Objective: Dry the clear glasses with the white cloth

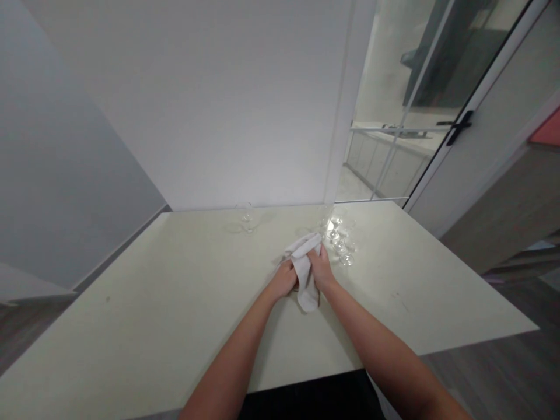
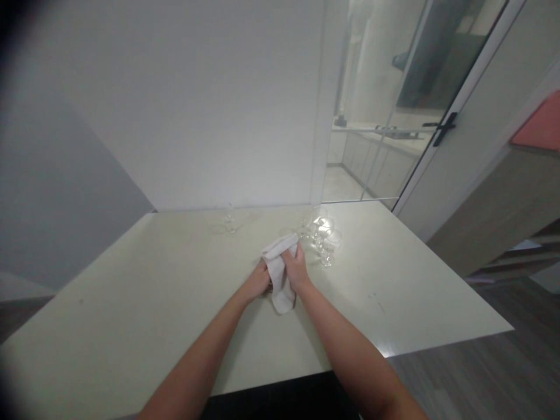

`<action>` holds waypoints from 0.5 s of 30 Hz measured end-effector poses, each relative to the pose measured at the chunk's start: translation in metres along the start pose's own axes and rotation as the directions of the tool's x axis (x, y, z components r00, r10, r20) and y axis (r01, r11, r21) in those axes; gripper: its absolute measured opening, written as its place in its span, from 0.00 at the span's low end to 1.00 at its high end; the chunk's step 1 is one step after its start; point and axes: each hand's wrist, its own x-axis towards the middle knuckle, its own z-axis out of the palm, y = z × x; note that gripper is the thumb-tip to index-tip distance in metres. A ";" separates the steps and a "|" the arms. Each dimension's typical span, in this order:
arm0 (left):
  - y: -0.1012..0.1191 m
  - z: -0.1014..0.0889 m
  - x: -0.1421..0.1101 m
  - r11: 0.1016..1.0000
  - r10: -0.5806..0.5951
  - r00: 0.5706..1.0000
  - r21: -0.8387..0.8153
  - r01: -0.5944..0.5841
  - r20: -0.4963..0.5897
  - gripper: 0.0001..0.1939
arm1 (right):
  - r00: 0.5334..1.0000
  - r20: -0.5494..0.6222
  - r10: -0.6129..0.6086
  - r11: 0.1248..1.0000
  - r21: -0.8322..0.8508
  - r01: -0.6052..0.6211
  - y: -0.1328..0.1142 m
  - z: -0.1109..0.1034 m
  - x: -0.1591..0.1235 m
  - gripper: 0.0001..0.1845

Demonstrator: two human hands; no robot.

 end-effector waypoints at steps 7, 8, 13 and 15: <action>0.000 -0.011 0.004 0.981 -0.101 0.994 0.174 0.092 0.047 0.24 | 0.979 -0.128 0.157 0.986 0.079 -0.148 0.003 0.001 0.003 0.20; -0.001 -0.011 0.004 0.980 -0.115 0.992 0.170 0.105 0.052 0.25 | 0.982 -0.112 0.152 0.984 0.116 -0.139 0.003 0.001 0.004 0.19; -0.008 -0.008 0.005 0.982 -0.165 0.985 0.100 0.160 0.047 0.26 | 0.995 0.064 0.080 0.985 0.147 -0.089 0.002 -0.001 0.003 0.19; -0.009 -0.009 0.006 0.984 -0.139 0.990 0.112 0.135 0.028 0.23 | 0.993 0.062 0.095 0.988 0.115 -0.102 0.001 -0.002 0.003 0.19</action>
